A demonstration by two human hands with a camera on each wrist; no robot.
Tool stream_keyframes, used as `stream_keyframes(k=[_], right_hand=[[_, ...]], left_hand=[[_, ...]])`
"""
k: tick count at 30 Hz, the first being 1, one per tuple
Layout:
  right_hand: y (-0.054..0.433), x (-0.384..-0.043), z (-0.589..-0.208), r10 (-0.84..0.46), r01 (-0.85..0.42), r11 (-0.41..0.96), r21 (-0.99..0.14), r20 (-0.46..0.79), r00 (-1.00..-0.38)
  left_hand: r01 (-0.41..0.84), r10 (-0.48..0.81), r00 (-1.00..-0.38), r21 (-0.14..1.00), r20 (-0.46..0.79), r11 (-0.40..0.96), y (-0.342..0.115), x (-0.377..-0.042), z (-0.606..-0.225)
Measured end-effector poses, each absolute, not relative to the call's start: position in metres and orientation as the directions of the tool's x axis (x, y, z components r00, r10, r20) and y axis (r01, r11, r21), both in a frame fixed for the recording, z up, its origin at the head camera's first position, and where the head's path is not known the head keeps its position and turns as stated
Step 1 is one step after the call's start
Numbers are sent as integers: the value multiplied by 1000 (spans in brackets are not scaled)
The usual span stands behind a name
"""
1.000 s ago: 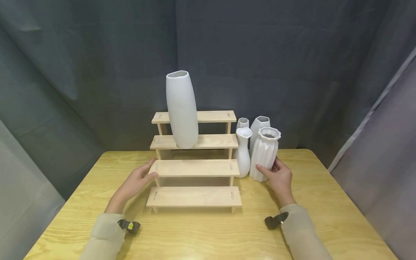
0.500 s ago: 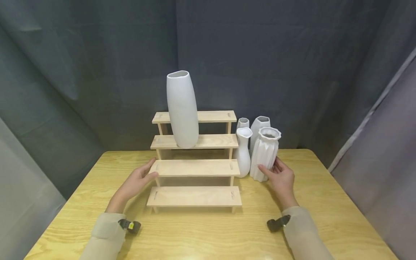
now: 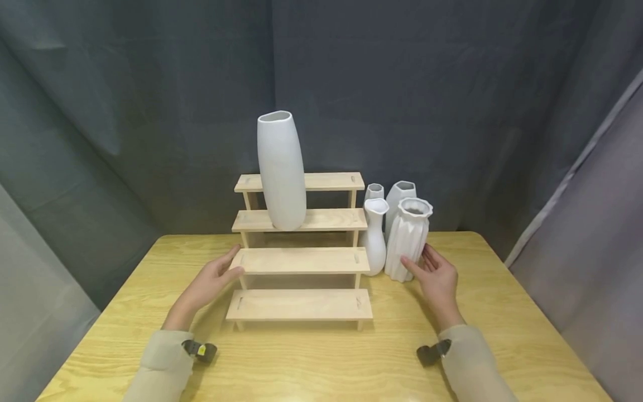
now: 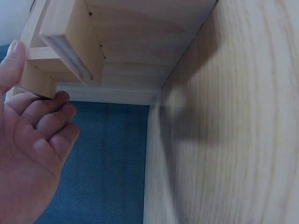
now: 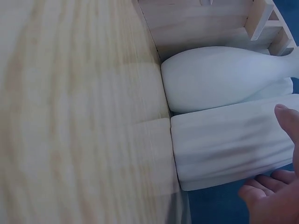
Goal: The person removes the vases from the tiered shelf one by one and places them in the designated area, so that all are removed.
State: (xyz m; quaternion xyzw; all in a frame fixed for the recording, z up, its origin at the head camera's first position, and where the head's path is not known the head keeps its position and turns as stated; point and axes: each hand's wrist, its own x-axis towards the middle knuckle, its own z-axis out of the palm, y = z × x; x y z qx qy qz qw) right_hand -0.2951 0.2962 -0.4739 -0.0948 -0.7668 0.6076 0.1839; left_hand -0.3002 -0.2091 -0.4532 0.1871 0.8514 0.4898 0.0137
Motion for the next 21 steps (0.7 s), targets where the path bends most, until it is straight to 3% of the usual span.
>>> stream_keyframes(k=[7, 21], right_hand=[[296, -286, -472, 358, -71, 302, -951, 182, -916], [292, -268, -465, 345, -87, 289, -953, 189, -919]], left_hand=[[286, 324, -936, 840, 141, 460, -210, -300, -453], [293, 328, -933, 842, 148, 453, -210, -298, -452]])
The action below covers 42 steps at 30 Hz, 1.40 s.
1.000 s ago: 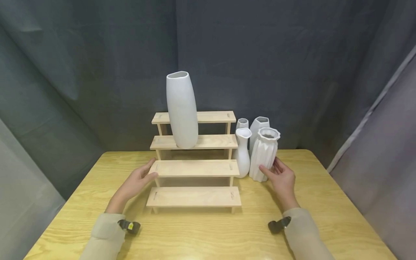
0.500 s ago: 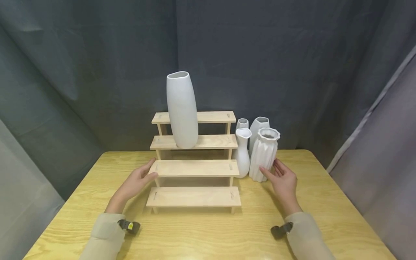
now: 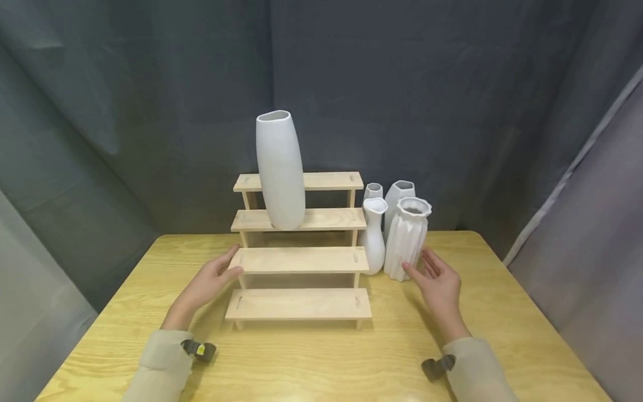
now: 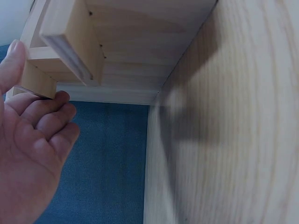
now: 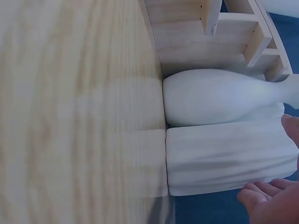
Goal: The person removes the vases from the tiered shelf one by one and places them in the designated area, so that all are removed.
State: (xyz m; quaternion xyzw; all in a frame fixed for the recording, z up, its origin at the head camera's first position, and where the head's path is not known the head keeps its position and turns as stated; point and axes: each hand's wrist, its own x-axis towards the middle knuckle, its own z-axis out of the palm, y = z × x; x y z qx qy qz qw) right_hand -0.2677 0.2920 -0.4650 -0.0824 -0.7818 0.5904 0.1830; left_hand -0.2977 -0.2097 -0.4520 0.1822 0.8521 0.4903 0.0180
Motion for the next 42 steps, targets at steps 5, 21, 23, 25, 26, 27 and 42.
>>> stream_keyframes(k=[5, 21, 23, 25, 26, 27, 42], right_hand=[[289, -264, -465, 347, -100, 289, -952, 201, -916], [263, -246, -447, 300, -157, 222, -962, 221, -928], [260, -244, -445, 288, -172, 216, -961, 231, -929], [257, -243, -444, 274, -186, 211, -960, 240, -931], [255, -242, -443, 265, -196, 209, -958, 248, -932], [253, -242, -443, 258, -203, 211, -956, 255, -932], [234, -237, -437, 186, -284, 227, -932, 327, -926]], left_hand=[[284, 327, -935, 846, 139, 451, -210, -297, -452], [298, 332, -931, 841, 151, 452, -209, -299, -452], [293, 331, -932, 843, 146, 452, -209, -299, -451], [287, 330, -934, 845, 140, 452, -209, -299, -451], [289, 330, -933, 843, 142, 454, -209, -299, -451], [292, 331, -933, 841, 144, 456, -209, -299, -452], [304, 333, -930, 838, 157, 454, -210, -298, -450]])
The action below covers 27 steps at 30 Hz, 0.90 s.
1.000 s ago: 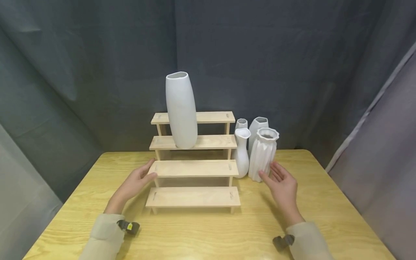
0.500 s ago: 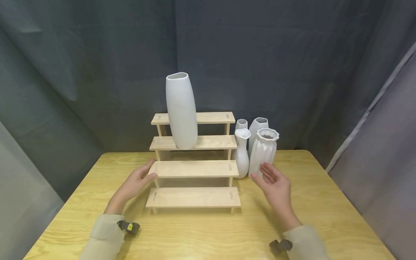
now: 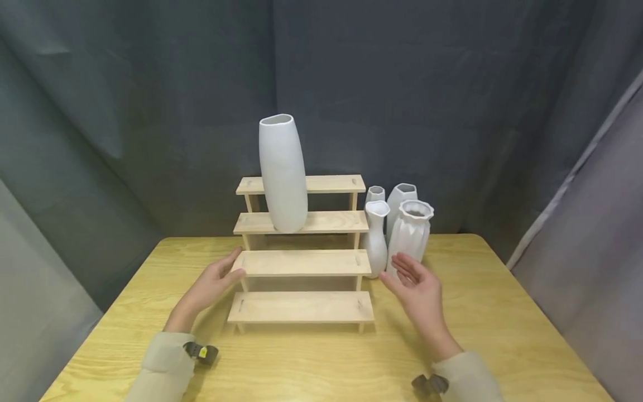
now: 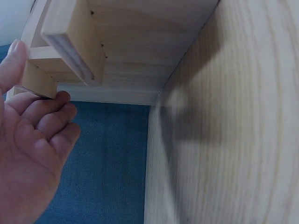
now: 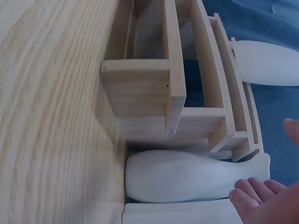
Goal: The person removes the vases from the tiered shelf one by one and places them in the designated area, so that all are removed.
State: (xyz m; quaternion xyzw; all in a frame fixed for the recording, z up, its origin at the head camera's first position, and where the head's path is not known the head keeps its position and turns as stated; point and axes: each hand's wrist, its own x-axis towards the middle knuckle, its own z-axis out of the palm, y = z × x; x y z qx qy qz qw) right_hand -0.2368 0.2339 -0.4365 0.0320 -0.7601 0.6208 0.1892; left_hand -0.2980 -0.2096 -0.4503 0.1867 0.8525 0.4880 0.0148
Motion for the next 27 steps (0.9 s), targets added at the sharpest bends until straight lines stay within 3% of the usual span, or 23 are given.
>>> stream_keyframes(k=[27], right_hand=[[214, -234, -420, 130, -355, 232, -906, 390, -911]], left_hand=[[288, 330, -933, 845, 142, 451, -209, -297, -450]])
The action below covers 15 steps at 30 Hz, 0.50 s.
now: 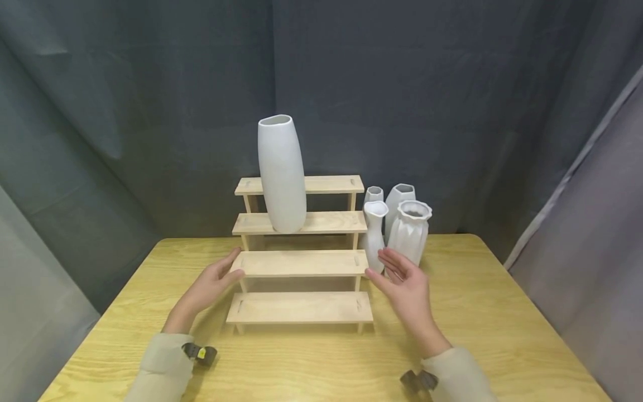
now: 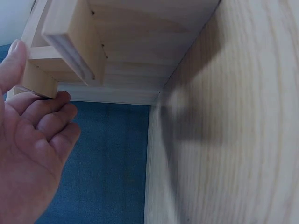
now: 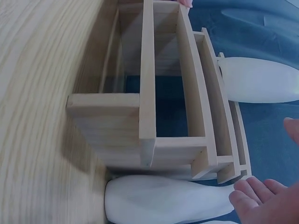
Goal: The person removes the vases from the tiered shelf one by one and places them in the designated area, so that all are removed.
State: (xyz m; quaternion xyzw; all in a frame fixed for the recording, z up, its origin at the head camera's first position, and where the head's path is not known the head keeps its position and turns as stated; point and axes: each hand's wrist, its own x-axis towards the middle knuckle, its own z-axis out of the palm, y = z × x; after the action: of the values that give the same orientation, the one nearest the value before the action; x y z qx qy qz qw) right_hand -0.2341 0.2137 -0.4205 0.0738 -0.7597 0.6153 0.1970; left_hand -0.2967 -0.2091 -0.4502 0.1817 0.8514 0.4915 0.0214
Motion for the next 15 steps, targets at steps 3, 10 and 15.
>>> stream_keyframes(k=[3, 10, 15], right_hand=[[210, -235, -419, 127, -361, 208, -909, 391, -911], [200, -240, -416, 96, -371, 166, -914, 390, -916], [194, -242, -412, 73, -375, 145, -915, 388, -919]], left_hand=[[290, 331, -933, 845, 144, 449, -209, -297, -450], [293, 336, -931, 843, 143, 451, -209, -297, -451], [290, 331, -933, 843, 143, 453, -210, -297, -451]])
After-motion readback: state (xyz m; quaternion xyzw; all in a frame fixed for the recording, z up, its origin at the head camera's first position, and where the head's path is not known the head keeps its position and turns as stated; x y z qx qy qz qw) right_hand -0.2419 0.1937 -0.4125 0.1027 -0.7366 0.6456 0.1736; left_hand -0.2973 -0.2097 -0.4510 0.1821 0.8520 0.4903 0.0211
